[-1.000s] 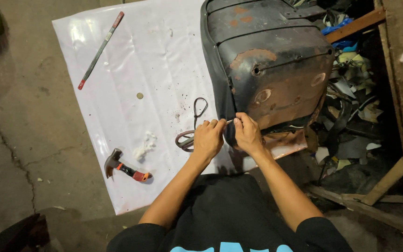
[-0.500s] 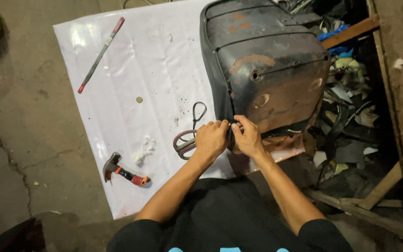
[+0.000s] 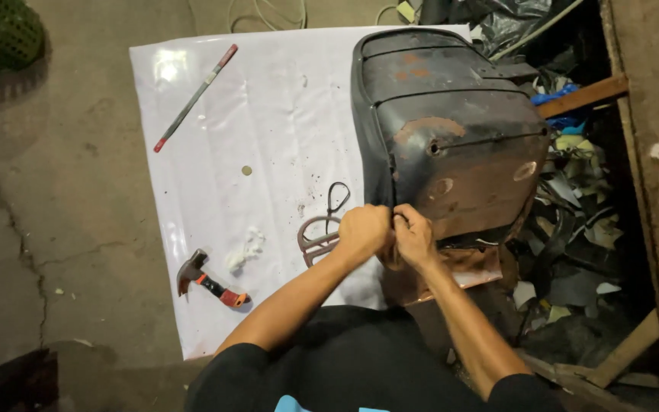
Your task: The person removes a black leather cover from a car seat, flips the seat to expose the metal frame, and uses a rubber band to secure the cover to the underside. The person then flips the seat back and smooths the cover.
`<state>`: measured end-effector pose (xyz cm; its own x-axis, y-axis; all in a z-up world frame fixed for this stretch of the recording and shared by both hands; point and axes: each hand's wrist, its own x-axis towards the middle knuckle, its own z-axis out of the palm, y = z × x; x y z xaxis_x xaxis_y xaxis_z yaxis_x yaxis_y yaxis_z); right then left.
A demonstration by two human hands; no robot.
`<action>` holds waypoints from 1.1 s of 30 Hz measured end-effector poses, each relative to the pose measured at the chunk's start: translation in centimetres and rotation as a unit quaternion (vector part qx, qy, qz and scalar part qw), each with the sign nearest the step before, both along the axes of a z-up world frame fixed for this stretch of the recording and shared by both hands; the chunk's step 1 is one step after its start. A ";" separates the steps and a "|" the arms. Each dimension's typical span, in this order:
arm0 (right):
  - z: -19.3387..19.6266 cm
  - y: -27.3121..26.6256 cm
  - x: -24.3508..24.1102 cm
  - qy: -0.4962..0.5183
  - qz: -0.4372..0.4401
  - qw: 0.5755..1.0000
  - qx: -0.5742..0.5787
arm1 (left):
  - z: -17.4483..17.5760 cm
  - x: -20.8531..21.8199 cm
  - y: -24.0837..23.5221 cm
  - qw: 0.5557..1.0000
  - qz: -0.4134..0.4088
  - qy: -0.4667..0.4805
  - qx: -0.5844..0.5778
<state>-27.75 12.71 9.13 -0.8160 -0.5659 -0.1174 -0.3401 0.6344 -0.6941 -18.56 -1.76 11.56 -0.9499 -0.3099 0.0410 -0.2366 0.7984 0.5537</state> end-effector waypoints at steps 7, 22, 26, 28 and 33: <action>5.0 -0.7 -2.0 -0.162 0.034 0.981 0.103 | 2.3 2.0 -2.0 0.987 -0.020 -0.079 0.140; -0.6 1.2 -0.1 -0.080 -0.063 0.995 -0.007 | 0.7 0.6 -1.6 0.978 -0.141 0.128 -0.082; -1.4 0.8 0.5 -0.087 -0.098 0.991 -0.004 | 2.3 -0.3 -2.1 0.986 -0.120 -0.088 0.073; -1.7 1.2 0.1 -0.163 -0.103 0.981 -0.026 | 2.0 -0.6 -2.8 0.970 -0.078 -0.144 0.180; 1.6 1.1 -0.9 -0.281 -0.022 0.959 -0.042 | -0.5 -0.2 -2.9 0.908 -0.037 -0.198 0.368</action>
